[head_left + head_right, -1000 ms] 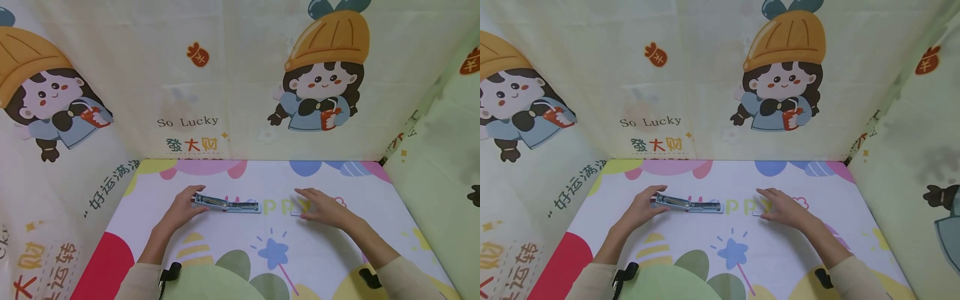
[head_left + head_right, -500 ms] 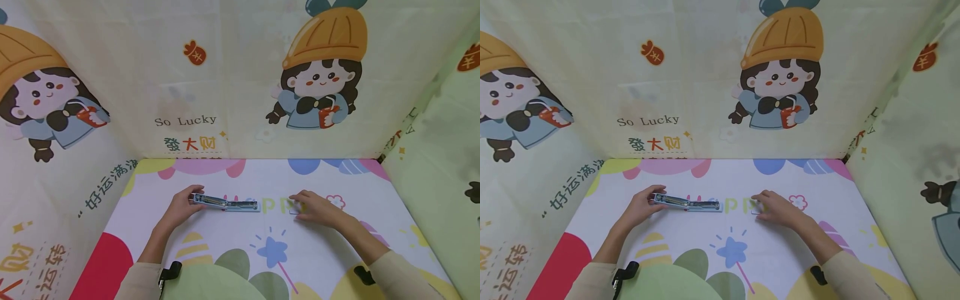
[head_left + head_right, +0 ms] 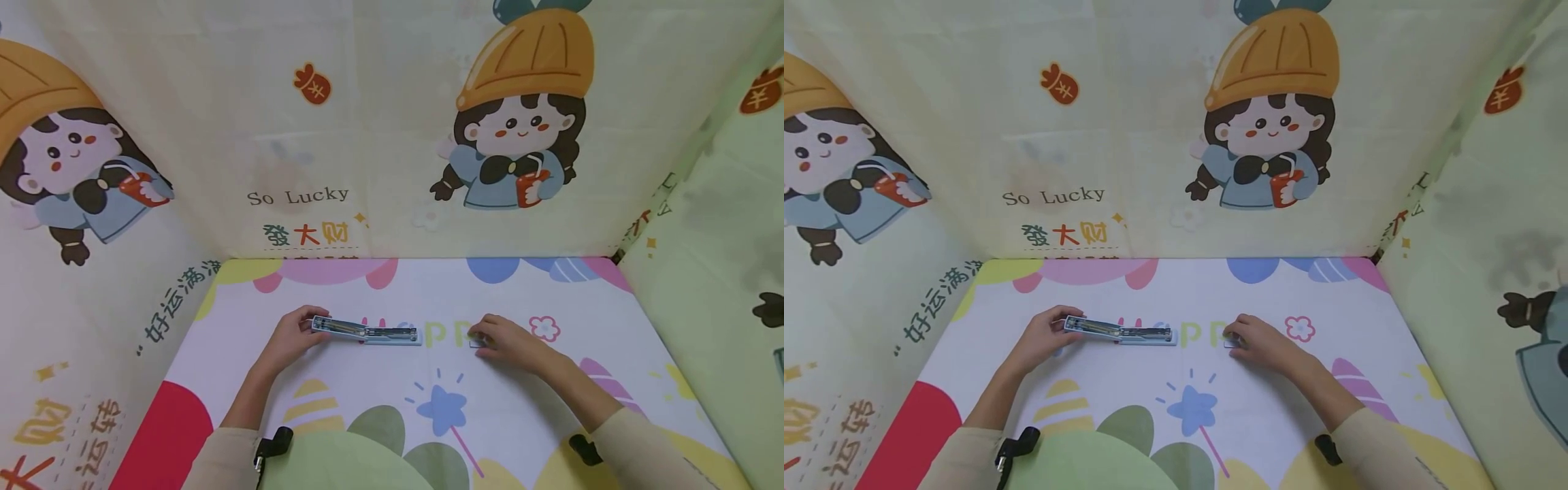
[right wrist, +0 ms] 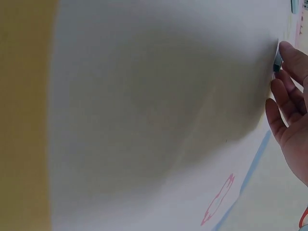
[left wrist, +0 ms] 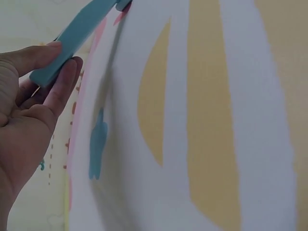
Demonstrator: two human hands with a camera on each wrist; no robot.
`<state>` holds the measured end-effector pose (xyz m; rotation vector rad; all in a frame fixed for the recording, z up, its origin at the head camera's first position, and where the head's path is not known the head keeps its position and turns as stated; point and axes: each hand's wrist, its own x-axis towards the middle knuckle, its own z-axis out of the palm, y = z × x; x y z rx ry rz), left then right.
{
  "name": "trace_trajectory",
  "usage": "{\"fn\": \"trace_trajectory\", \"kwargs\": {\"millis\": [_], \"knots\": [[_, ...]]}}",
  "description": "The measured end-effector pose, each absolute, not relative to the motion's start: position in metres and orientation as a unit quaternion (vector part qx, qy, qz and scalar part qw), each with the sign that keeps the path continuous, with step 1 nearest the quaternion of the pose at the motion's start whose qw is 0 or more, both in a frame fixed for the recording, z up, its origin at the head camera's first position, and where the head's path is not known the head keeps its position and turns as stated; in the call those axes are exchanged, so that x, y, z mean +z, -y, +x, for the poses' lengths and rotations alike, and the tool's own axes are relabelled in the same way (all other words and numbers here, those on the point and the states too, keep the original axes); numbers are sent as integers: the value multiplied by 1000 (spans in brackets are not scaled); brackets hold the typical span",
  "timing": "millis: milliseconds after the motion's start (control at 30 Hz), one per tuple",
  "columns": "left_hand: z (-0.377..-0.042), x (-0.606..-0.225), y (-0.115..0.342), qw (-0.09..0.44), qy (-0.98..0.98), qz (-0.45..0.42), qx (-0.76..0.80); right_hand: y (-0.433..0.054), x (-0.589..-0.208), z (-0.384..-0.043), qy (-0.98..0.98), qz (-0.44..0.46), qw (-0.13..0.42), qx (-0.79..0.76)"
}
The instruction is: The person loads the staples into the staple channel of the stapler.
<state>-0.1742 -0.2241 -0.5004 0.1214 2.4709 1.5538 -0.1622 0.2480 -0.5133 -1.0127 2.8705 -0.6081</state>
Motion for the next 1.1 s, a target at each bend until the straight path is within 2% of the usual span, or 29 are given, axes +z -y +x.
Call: {"fn": "trace_trajectory", "kwargs": {"millis": [500,1100], "knots": [[-177,-509,226,116,-823,8,556,-246,-518,-162,-921,-321,7,-221],[-179,-508,228,120,-820,20,559,-245,-523,-159,-912,-329,-12,-244]]}}
